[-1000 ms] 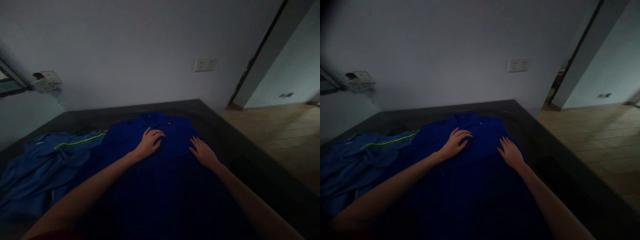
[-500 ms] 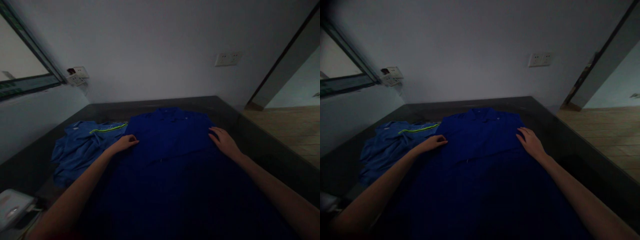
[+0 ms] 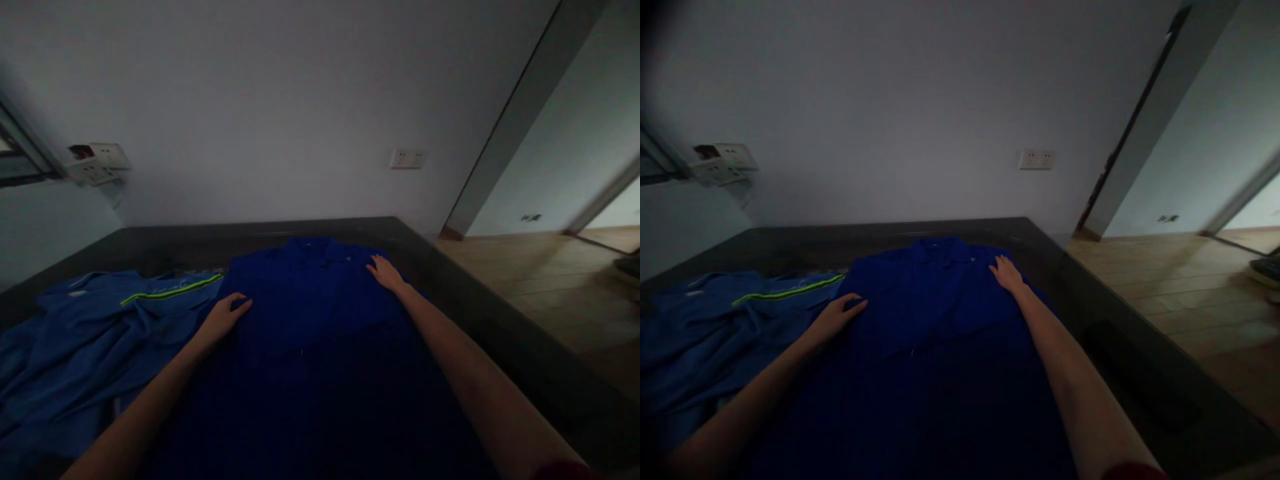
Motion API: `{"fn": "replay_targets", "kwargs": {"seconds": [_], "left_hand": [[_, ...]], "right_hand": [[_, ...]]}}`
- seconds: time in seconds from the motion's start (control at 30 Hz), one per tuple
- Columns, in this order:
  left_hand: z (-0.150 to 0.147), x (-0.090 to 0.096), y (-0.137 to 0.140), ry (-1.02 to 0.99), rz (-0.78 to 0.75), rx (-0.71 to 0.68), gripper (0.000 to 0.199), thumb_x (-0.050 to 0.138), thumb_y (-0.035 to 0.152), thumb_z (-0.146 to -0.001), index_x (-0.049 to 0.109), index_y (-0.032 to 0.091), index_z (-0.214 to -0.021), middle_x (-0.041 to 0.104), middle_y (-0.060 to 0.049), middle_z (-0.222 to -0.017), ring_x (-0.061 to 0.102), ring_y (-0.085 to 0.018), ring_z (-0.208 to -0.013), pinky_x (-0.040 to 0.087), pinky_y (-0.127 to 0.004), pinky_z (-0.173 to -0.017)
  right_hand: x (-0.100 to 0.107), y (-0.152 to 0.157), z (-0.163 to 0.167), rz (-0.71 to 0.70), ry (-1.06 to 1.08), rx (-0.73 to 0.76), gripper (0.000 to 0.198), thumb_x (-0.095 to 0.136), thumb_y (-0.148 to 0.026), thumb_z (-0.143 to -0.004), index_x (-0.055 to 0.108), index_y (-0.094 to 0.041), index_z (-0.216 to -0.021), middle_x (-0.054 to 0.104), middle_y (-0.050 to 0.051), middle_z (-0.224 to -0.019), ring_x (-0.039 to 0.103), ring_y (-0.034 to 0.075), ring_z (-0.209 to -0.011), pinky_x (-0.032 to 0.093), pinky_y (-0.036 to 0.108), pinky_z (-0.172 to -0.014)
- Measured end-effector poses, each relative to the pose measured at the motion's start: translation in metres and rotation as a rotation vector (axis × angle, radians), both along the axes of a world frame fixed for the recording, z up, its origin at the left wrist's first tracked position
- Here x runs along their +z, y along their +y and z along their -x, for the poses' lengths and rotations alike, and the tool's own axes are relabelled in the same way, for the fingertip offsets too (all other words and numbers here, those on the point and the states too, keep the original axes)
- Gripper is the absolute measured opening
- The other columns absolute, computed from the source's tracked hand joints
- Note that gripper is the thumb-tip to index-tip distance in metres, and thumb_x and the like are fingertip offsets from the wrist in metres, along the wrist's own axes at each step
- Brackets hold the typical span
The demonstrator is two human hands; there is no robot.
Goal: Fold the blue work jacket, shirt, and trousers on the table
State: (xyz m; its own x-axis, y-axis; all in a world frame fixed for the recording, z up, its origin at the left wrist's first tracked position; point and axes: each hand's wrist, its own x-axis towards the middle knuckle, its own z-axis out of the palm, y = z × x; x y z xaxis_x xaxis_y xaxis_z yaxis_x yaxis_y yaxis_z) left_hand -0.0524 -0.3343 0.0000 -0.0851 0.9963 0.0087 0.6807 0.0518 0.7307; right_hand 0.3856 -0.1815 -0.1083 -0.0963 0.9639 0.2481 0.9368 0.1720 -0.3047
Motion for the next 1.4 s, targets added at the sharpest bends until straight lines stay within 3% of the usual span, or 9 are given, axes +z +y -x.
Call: {"fn": "replay_targets", "kwargs": {"seconds": [0.23,0.4,0.53,0.67,0.77,0.9,0.97,1.17,1.4], "left_hand": [[0.012,0.006,0.008,0.058,-0.006,0.110,0.051,0.052,0.061,-0.070,0.058,0.019,-0.098,0.053,0.004,-0.054,0.051,-0.016,-0.043,0.039,-0.025,-0.042],[0.019,0.006,0.012,0.235,0.062,0.052,0.052,0.050,0.057,-0.073,0.058,0.016,-0.103,0.053,0.004,-0.054,0.052,-0.017,-0.045,0.040,-0.026,-0.046],[0.025,0.001,0.012,0.439,-0.015,0.012,0.041,0.046,0.045,-0.080,0.058,0.016,-0.105,0.063,-0.003,-0.072,0.063,-0.022,-0.069,0.048,-0.030,-0.063],[0.012,0.008,0.003,0.676,-0.301,-0.030,0.036,0.042,0.034,-0.086,0.055,0.016,-0.114,0.060,-0.012,-0.112,0.058,-0.027,-0.105,0.046,-0.041,-0.090],[-0.015,0.018,-0.013,0.751,-0.408,-0.192,0.032,0.042,0.033,-0.089,0.056,0.018,-0.114,0.056,-0.011,-0.121,0.053,-0.027,-0.113,0.042,-0.044,-0.097],[-0.053,0.016,-0.040,0.703,-0.250,-0.652,0.041,0.046,0.018,-0.085,0.051,0.025,-0.126,0.054,-0.005,-0.130,0.051,-0.020,-0.119,0.042,-0.036,-0.102],[-0.062,0.008,-0.051,0.776,-0.186,-0.724,0.061,0.045,0.006,-0.078,0.045,0.029,-0.134,0.046,-0.004,-0.140,0.045,-0.021,-0.127,0.039,-0.038,-0.105],[-0.061,-0.006,-0.054,0.921,-0.075,-0.619,0.068,0.036,0.000,-0.080,0.037,0.029,-0.142,0.042,-0.007,-0.145,0.045,-0.023,-0.130,0.042,-0.039,-0.104],[-0.065,0.011,-0.050,0.878,-0.055,-0.534,0.057,0.033,0.003,-0.084,0.051,0.025,-0.133,0.050,-0.006,-0.140,0.048,-0.021,-0.128,0.043,-0.038,-0.104]], "right_hand": [[-0.016,0.019,-0.007,0.008,0.002,-0.055,0.063,0.027,-0.049,-0.096,0.042,-0.004,-0.138,0.038,0.023,-0.145,0.031,0.029,-0.137,0.026,0.047,-0.110],[-0.022,0.021,-0.009,-0.026,0.028,-0.068,0.062,0.024,-0.050,-0.096,0.044,-0.010,-0.137,0.041,0.018,-0.145,0.033,0.027,-0.137,0.025,0.047,-0.111],[-0.017,0.017,-0.012,-0.083,0.070,-0.054,0.057,0.025,-0.047,-0.096,0.049,-0.011,-0.134,0.043,0.016,-0.143,0.038,0.025,-0.134,0.027,0.043,-0.112],[-0.007,0.007,-0.018,-0.209,0.159,0.030,0.053,0.030,-0.045,-0.096,0.053,-0.012,-0.131,0.047,0.014,-0.141,0.041,0.025,-0.132,0.030,0.044,-0.111],[-0.002,-0.003,-0.022,-0.228,0.149,0.092,0.051,0.032,-0.043,-0.095,0.053,-0.014,-0.131,0.046,0.013,-0.142,0.039,0.025,-0.134,0.029,0.045,-0.112],[-0.004,-0.013,-0.025,-0.155,0.069,0.160,0.051,0.037,-0.043,-0.094,0.052,-0.013,-0.132,0.046,0.014,-0.142,0.038,0.027,-0.134,0.029,0.046,-0.112],[-0.009,-0.016,-0.026,-0.102,0.043,0.157,0.053,0.038,-0.043,-0.094,0.051,-0.011,-0.133,0.046,0.016,-0.141,0.040,0.028,-0.133,0.030,0.045,-0.112],[-0.022,-0.021,-0.031,-0.057,0.013,0.135,0.051,0.034,-0.043,-0.095,0.050,-0.013,-0.133,0.046,0.015,-0.141,0.040,0.027,-0.133,0.029,0.046,-0.112],[-0.014,-0.022,-0.035,-0.116,0.087,0.153,0.051,0.036,-0.046,-0.093,0.053,-0.015,-0.131,0.048,0.014,-0.140,0.042,0.027,-0.131,0.031,0.047,-0.110]]}}
